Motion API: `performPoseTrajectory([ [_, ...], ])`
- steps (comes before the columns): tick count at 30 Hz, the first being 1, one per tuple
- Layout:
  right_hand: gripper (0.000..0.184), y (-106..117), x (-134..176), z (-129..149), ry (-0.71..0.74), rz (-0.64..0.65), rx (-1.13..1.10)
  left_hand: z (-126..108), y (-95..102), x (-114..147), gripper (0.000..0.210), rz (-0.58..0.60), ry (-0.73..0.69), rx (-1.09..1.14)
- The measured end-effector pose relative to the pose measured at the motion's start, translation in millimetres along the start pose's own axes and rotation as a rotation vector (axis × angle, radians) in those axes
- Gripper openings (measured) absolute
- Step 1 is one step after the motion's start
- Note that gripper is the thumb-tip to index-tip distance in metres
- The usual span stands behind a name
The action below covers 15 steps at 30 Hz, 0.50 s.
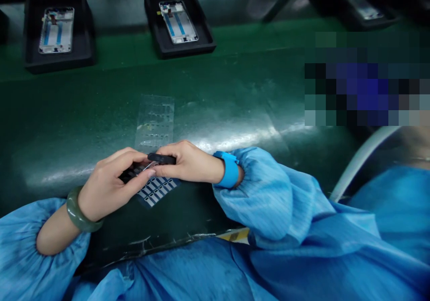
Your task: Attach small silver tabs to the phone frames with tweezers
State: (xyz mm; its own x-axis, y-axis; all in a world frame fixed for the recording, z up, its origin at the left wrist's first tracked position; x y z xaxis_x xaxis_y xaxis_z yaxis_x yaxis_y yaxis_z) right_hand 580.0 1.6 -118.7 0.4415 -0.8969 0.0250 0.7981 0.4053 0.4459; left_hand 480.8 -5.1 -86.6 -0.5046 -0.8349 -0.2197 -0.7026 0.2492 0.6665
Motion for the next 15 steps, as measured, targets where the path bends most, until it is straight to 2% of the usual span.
performPoseTrajectory([
  [6, 0.027, 12, 3, 6, 0.087, -0.137, 0.017, 7, -0.3, 2, 0.017, -0.018, 0.059, 0.042],
  [10, 0.031, 25, 8, 18, 0.263, -0.276, 0.022, 6, 2.7, 3, 0.022, -0.067, 0.071, 0.078],
  [15, 0.024, 29, 18, 31, 0.496, -0.345, -0.025, 6, 7.0, 5, 0.022, -0.123, 0.071, 0.083],
])
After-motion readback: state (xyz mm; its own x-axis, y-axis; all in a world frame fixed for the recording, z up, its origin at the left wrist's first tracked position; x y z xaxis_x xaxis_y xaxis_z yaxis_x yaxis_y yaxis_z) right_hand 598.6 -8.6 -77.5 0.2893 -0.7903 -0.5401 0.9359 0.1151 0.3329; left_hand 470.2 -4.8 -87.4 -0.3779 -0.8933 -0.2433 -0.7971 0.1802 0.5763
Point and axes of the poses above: each hand's wrist, its own x-axis away from the middle knuckle, its own y-axis out of the back of the hand, z = x × y, the point moved 9 cm from there along -x, towards the middle knuckle, and after that the axes turned 8 degrees about -z, right-handed, at the moved point
